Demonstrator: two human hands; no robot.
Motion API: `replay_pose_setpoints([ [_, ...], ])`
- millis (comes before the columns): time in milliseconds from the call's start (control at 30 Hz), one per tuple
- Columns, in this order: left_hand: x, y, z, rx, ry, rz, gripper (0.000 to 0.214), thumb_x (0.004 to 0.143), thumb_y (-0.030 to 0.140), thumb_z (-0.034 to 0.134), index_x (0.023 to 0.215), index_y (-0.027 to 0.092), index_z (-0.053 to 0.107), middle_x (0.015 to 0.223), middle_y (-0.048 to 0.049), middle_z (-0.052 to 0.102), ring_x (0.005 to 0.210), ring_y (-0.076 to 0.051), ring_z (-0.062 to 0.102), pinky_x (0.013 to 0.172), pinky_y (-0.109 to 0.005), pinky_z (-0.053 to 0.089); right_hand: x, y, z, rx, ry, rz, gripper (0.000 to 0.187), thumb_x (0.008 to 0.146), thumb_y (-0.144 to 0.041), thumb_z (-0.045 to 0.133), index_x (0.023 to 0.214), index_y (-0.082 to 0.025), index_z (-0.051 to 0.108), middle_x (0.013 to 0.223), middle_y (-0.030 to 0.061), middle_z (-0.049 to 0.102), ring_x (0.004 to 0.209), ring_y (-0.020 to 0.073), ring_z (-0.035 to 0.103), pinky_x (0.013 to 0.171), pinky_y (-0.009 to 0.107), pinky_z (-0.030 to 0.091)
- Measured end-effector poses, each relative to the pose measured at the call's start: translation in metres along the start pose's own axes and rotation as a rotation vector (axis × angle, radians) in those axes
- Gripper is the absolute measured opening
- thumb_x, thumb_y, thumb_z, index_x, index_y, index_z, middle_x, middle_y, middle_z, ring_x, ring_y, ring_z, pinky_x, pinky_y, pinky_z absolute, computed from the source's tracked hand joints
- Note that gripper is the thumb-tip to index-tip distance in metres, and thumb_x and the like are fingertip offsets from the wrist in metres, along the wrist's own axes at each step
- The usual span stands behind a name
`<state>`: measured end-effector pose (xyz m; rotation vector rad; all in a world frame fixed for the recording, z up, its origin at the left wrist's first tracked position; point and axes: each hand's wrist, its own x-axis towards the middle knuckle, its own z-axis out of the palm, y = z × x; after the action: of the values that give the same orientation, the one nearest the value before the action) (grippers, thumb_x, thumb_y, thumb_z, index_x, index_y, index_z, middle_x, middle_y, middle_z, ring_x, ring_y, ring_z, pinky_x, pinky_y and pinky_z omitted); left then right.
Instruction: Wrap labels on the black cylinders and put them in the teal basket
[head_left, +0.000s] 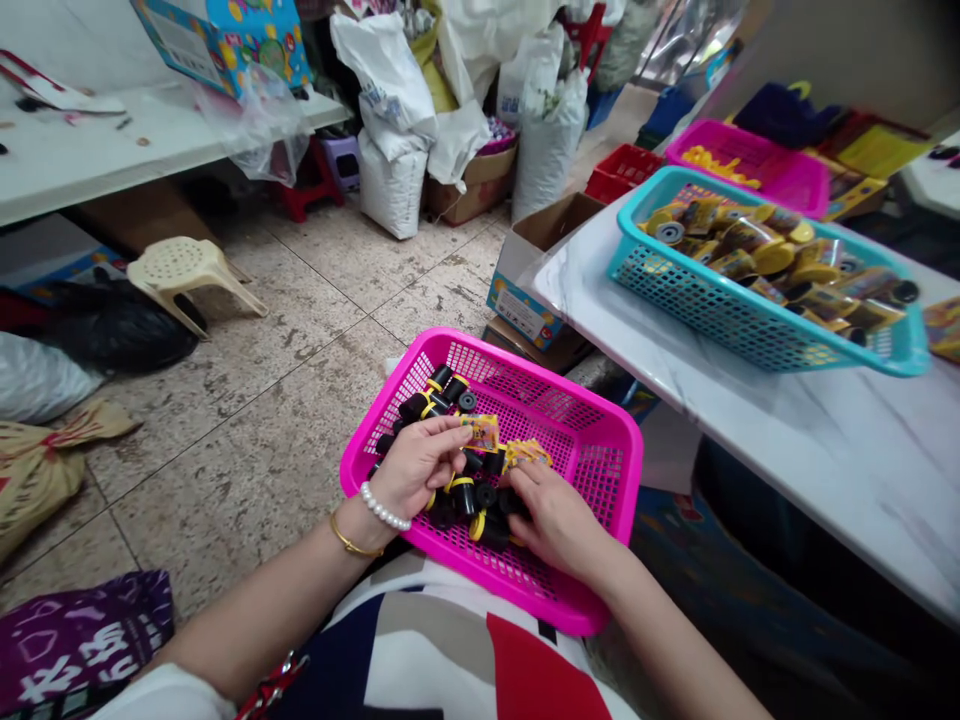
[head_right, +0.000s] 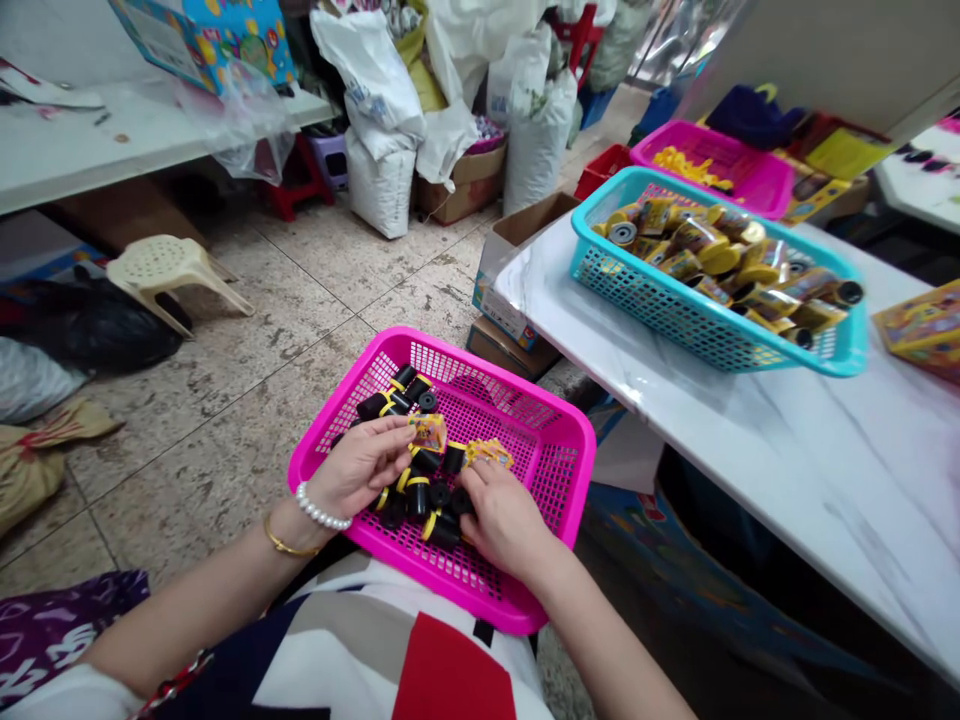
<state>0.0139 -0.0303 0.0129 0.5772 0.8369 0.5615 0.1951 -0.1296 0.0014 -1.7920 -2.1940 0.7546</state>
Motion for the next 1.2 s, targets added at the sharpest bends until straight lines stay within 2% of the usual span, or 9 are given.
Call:
replay_pose_setpoints([
  [100,0.002,-0.003,-0.001,-0.017,0.034,-0.001,0.025,0.071,0.025,0.075,0.088,0.011,0.065,0.064,-0.0003,0.061,0.039,-0.001,0.042,0.03,-0.01,0.018,-0.003,0.003,-0.009,0.269,0.033,0.105,0.023,0.071,-0.01,0.055,0.093,-0.019,0.055,0.086,0.0037,0.062,0.079,0.0191,0.058,0.074,0.032,0.046],
  [200,0.005,-0.006,-0.001,-0.029,0.033,-0.003,0.023,0.072,0.025,0.075,0.087,0.012,0.063,0.06,0.0019,0.059,0.038,-0.001,0.042,0.029,-0.01,0.018,-0.002,0.008,-0.015,0.679,0.081,0.218,0.021,0.075,-0.015,0.055,0.095,-0.021,0.052,0.09,0.0012,0.063,0.081,0.0163,0.061,0.074,0.03,0.049],
  [300,0.008,-0.008,-0.001,-0.036,0.022,-0.016,0.025,0.071,0.024,0.076,0.088,0.012,0.062,0.068,0.0002,0.061,0.042,-0.002,0.046,0.029,-0.01,0.018,0.001,0.016,-0.012,0.984,0.077,0.342,0.019,0.076,-0.023,0.058,0.093,-0.02,0.049,0.084,-0.0007,0.062,0.075,0.0142,0.061,0.068,0.027,0.05],
  [467,0.009,-0.011,0.0,-0.016,0.012,-0.032,0.028,0.069,0.024,0.076,0.09,0.011,0.062,0.073,-0.0026,0.063,0.042,-0.001,0.045,0.029,-0.011,0.018,0.004,0.023,0.001,1.055,0.024,0.441,0.021,0.073,-0.024,0.066,0.088,-0.019,0.051,0.067,-0.0062,0.055,0.058,0.0091,0.055,0.056,0.022,0.047],
  [567,0.008,-0.012,0.0,0.002,0.033,-0.018,0.027,0.069,0.025,0.076,0.087,0.011,0.062,0.069,-0.0012,0.061,0.042,-0.001,0.043,0.03,-0.011,0.017,0.001,0.023,-0.001,1.152,0.026,0.479,0.023,0.071,-0.024,0.07,0.086,-0.019,0.053,0.067,-0.0062,0.057,0.058,0.0086,0.057,0.056,0.021,0.049],
  [700,0.004,-0.018,0.004,0.046,0.04,0.067,0.03,0.069,0.023,0.077,0.092,0.012,0.061,0.072,-0.0002,0.06,0.051,-0.003,0.047,0.036,-0.011,0.024,0.0,0.024,-0.01,1.431,0.139,0.583,0.027,0.068,-0.027,0.076,0.083,-0.018,0.055,0.073,-0.0022,0.065,0.065,0.0114,0.064,0.061,0.024,0.056],
  [800,-0.001,-0.026,0.01,0.133,-0.034,0.145,0.036,0.069,0.02,0.077,0.1,0.015,0.058,0.076,0.0018,0.061,0.057,-0.003,0.05,0.048,-0.012,0.038,0.002,0.022,-0.014,1.59,0.245,0.617,0.027,0.067,-0.027,0.078,0.081,-0.018,0.057,0.072,-0.0012,0.066,0.061,0.0106,0.065,0.059,0.022,0.057],
  [967,-0.005,-0.035,0.019,0.326,-0.102,0.201,0.048,0.064,0.019,0.08,0.104,0.018,0.053,0.084,0.0009,0.063,0.071,-0.008,0.057,0.067,-0.02,0.048,0.005,0.009,-0.013,1.707,0.294,0.572,0.023,0.068,-0.025,0.078,0.081,-0.017,0.061,0.075,0.0002,0.067,0.062,0.0108,0.065,0.057,0.02,0.056],
  [1200,-0.005,-0.033,0.019,0.395,-0.025,0.282,0.044,0.069,0.018,0.075,0.106,0.018,0.052,0.075,0.0029,0.059,0.069,-0.009,0.058,0.066,-0.021,0.05,0.003,-0.002,-0.009,1.701,0.122,0.443,0.019,0.077,-0.031,0.07,0.084,-0.015,0.066,0.075,0.0026,0.066,0.063,0.0109,0.06,0.058,0.023,0.053],
])
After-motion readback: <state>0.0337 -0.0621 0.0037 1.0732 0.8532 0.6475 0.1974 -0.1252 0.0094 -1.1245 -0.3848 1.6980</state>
